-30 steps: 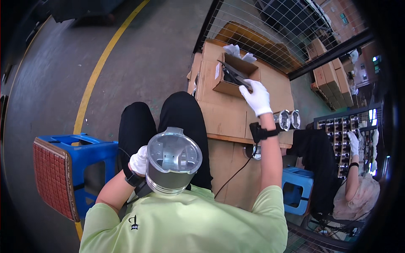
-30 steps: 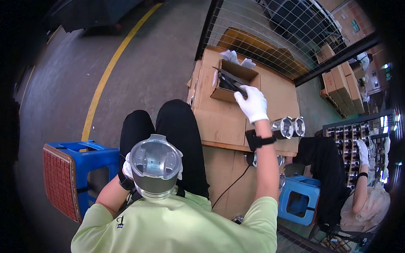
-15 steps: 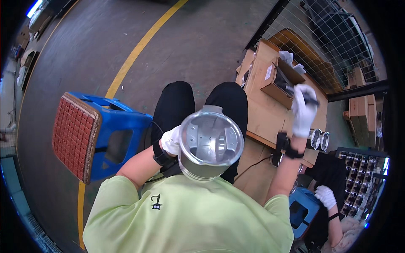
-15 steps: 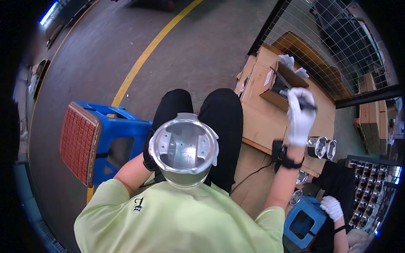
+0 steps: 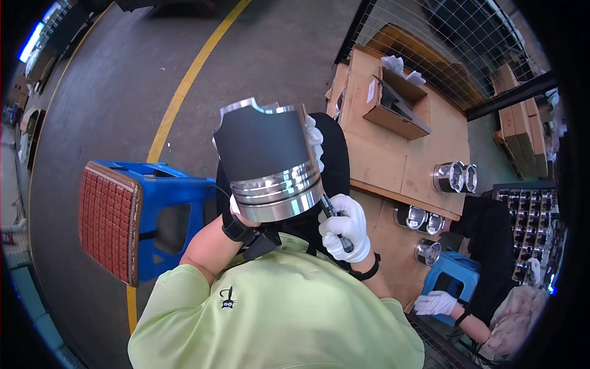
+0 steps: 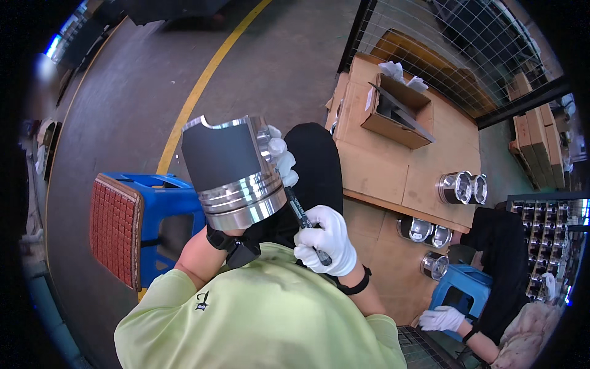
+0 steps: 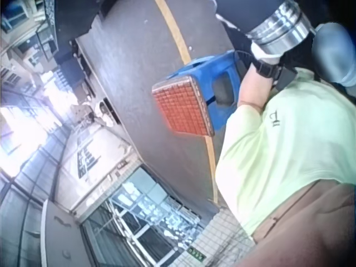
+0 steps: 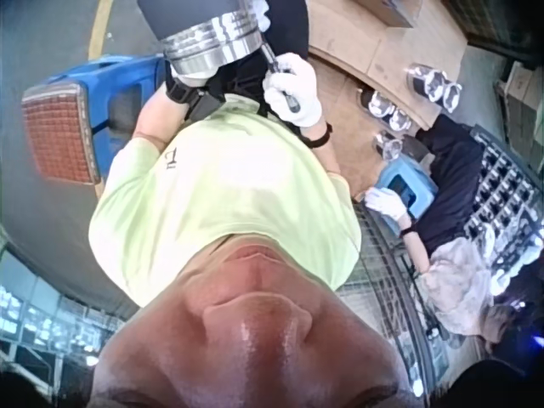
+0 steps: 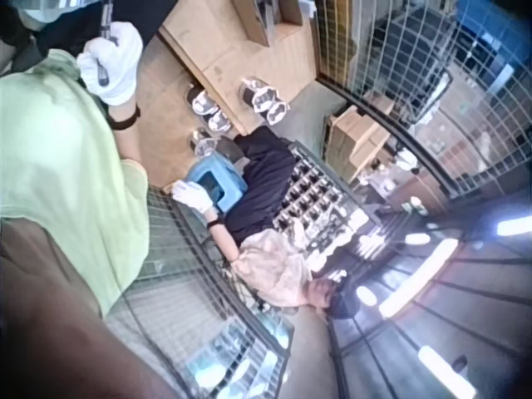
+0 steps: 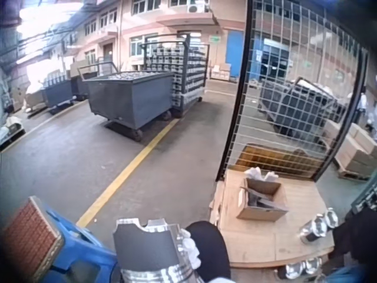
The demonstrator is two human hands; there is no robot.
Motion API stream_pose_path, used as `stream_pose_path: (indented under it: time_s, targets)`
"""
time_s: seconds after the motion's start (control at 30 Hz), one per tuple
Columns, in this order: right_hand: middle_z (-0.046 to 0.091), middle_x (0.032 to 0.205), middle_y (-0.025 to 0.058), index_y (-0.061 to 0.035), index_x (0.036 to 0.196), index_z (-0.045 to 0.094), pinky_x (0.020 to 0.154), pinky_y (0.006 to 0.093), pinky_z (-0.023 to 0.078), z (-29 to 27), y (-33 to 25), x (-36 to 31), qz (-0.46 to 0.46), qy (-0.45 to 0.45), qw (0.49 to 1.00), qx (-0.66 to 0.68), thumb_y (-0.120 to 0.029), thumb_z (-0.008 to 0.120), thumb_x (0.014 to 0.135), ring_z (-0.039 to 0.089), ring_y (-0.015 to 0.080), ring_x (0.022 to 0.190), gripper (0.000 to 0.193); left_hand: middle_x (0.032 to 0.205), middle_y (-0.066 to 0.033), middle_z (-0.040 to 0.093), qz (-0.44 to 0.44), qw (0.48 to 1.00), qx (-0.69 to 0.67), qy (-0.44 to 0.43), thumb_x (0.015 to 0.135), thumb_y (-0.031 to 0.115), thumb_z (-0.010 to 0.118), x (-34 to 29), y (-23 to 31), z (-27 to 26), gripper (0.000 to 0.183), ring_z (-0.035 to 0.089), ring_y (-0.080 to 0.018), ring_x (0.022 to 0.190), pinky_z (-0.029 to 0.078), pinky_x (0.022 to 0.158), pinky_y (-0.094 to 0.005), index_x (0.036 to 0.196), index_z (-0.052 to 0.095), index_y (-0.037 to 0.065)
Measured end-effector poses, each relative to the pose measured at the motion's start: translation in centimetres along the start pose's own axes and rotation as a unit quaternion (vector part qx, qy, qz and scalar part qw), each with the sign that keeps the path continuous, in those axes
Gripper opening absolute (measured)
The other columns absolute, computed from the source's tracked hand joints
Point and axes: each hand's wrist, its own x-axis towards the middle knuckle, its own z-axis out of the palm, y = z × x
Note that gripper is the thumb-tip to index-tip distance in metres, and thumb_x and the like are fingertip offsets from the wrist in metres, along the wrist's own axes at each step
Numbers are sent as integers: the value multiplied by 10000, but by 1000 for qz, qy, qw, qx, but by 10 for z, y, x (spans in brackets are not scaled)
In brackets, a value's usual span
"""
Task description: Inspecting large metal pistons and marking them with a tool on a fabrication floor.
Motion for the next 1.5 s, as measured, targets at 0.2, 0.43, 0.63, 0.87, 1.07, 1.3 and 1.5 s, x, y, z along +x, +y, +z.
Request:
stream_pose_path:
  time_s: [0.2,0.43,0.63,0.87,1.07,1.3,1.5]
  targets:
    - [490,741,91,-104,779,495,513,316,400,39,-23,-5,-27,212,831,514,-284,673,896,490,204,591,279,1214,-146,535,2,976,-52,-213,976,348,525,19,20,-19,509,583,-252,1070,506,944,-394,1338,420,5]
    - [521,880,66,-51,1122,658,515,245,340,-57,-49,10,-150,318,862,364,-512,502,970,457,162,714,509,1210,-150,572,90,958,230,-148,945,424,552,-8,46,-6,584,605,-240,1028,508,897,-388,1343,466,6]
    - [536,603,53,-64,739,555,464,294,317,-71,-92,56,-190,292,929,122,-203,650,906,456,137,475,237,1208,-106,613,-37,895,425,-128,408,386,985,-36,45,12,1103,596,-176,1068,459,971,-331,1297,493,-43]
    - [519,542,34,-114,678,601,433,302,411,-68,-101,90,-192,-20,978,-73,-73,745,665,532,242,461,151,1185,-123,625,-54,827,538,-157,382,424,974,-34,47,7,1122,611,-202,1063,456,976,-345,1283,503,-48]
    - [505,540,39,-117,670,590,440,307,407,-56,-100,84,-208,44,971,-112,-69,740,660,521,244,465,158,1170,-123,631,-42,759,616,-207,369,421,978,-28,51,6,1097,621,-198,1029,461,948,-329,1250,535,-60]
    - [445,519,16,-144,618,585,432,330,322,-69,-104,44,-229,166,959,-23,-183,630,743,410,241,404,138,1341,-178,519,-48,921,385,-2,584,504,863,-47,44,-26,1020,546,-300,1201,447,1028,-435,1375,451,9]
    - [512,551,16,-66,818,663,454,337,353,-50,-63,19,-191,185,960,-83,-121,599,783,477,217,447,91,1011,-27,605,-12,988,134,-81,947,412,532,-15,37,-11,465,516,-154,793,430,692,-298,1281,489,92]
